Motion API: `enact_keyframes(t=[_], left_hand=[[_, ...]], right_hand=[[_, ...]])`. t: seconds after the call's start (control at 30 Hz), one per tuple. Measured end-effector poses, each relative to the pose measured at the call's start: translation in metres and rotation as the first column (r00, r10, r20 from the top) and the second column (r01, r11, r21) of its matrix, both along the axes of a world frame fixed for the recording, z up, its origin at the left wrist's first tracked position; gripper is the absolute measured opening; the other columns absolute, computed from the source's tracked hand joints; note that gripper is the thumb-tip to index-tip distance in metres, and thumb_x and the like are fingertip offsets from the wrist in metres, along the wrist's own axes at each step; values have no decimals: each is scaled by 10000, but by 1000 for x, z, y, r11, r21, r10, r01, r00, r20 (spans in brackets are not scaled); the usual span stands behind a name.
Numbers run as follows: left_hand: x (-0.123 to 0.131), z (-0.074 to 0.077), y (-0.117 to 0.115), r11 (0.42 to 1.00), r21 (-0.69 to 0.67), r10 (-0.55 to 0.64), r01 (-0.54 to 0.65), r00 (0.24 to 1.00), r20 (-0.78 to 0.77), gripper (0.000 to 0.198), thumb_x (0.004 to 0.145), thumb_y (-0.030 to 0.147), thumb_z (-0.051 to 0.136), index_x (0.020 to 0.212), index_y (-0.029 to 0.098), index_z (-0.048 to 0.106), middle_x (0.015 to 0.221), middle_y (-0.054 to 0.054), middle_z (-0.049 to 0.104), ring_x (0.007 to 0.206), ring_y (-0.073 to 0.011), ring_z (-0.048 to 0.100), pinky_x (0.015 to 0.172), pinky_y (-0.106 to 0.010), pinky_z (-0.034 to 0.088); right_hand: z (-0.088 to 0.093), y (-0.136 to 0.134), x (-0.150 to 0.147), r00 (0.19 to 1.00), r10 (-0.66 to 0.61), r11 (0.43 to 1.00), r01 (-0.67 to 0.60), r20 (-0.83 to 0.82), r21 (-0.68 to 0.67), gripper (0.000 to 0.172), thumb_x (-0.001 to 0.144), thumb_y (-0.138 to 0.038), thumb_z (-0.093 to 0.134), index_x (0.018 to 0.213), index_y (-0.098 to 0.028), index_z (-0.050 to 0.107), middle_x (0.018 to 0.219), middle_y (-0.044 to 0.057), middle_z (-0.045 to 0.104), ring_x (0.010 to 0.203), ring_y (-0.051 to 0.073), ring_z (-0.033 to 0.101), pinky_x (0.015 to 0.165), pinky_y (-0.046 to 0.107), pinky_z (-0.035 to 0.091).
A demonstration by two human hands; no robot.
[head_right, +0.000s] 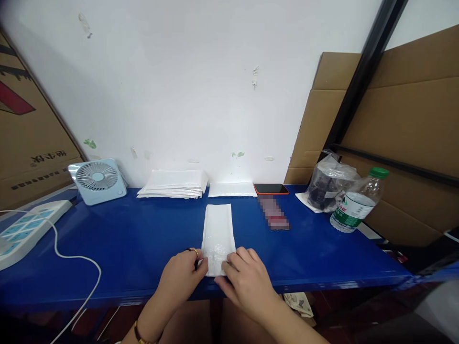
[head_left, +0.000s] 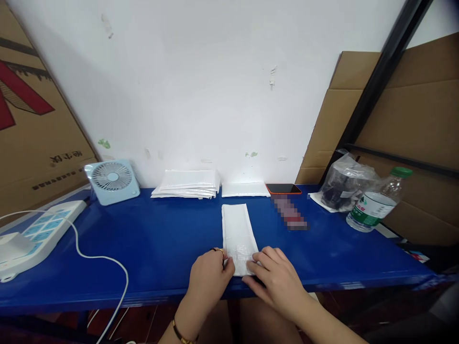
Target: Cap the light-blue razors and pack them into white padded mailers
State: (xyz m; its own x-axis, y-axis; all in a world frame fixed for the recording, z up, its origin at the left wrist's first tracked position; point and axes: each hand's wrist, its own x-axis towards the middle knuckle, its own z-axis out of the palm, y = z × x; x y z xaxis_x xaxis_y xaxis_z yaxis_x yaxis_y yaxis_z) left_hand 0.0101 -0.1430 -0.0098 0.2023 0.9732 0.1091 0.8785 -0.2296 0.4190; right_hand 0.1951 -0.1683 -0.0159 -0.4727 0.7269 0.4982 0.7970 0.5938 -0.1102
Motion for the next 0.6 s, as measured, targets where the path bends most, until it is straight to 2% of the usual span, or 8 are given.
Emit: enact_keyframes(t=[0.1,0.2,0.3,0.4,0.47,0.5,0.57,0.6], left_hand=[[-1,1,14,984,-153,-51,90,969,242,250,791,319,410,592,177,462,529,5,534,514,-135,529,504,-230,303],[0,7,27,911,-313,-46,267,822,568,311,813,420,393,633,173,451,452,32,485,424,-106,488,443,-202,296],[-2,17,37,925,-236,11,299,598,801,326,828,478,378,758,172,465,573,31,525,457,-85,502,463,-190,336],[-11,26,45,977,-103,10,187,439,898,298,836,473,389,900,192,468,783,14,549,526,-66,520,498,-186,362],[-18,27,51,986,-93,29,136,412,911,309,833,476,400,953,199,470,811,10,536,521,-61,500,466,-179,338],[-21,27,53,987,-101,40,129,406,913,316,830,477,407,965,199,471,806,8,530,519,-61,493,456,-177,327],[-26,25,56,985,-119,60,126,397,916,322,823,478,422,973,199,474,798,8,525,518,-63,485,450,-177,319],[-27,24,56,984,-129,70,127,392,917,322,818,478,429,972,200,477,793,9,525,516,-65,481,451,-179,319]], right_hand=[[-1,2,-10,996,-17,994,8,88,105,145,803,-263,525,902,-193,605,743,56,580,708,189,475,610,320,319],[8,13,-11,989,-4,974,-30,149,227,163,831,-149,458,903,-186,600,682,38,574,640,158,472,579,298,291],[36,37,3,995,-18,958,-11,99,288,181,861,-178,423,907,-176,598,654,34,568,620,145,483,575,275,298],[78,80,28,972,-169,943,208,-164,260,201,873,-268,409,862,-164,581,643,30,556,591,137,487,548,249,311],[101,119,47,852,-283,899,395,-440,186,227,856,-349,434,810,-166,560,541,-6,490,491,124,419,487,243,286],[108,140,56,782,-288,897,422,-553,129,237,842,-373,450,787,-167,554,535,-11,482,489,123,411,475,237,292],[112,183,72,596,-252,931,364,-762,-23,226,818,-376,475,787,-166,553,595,1,527,526,124,443,468,222,336],[108,202,77,455,-255,949,286,-853,-131,200,811,-351,480,825,-165,555,635,7,550,540,123,464,468,219,367]])
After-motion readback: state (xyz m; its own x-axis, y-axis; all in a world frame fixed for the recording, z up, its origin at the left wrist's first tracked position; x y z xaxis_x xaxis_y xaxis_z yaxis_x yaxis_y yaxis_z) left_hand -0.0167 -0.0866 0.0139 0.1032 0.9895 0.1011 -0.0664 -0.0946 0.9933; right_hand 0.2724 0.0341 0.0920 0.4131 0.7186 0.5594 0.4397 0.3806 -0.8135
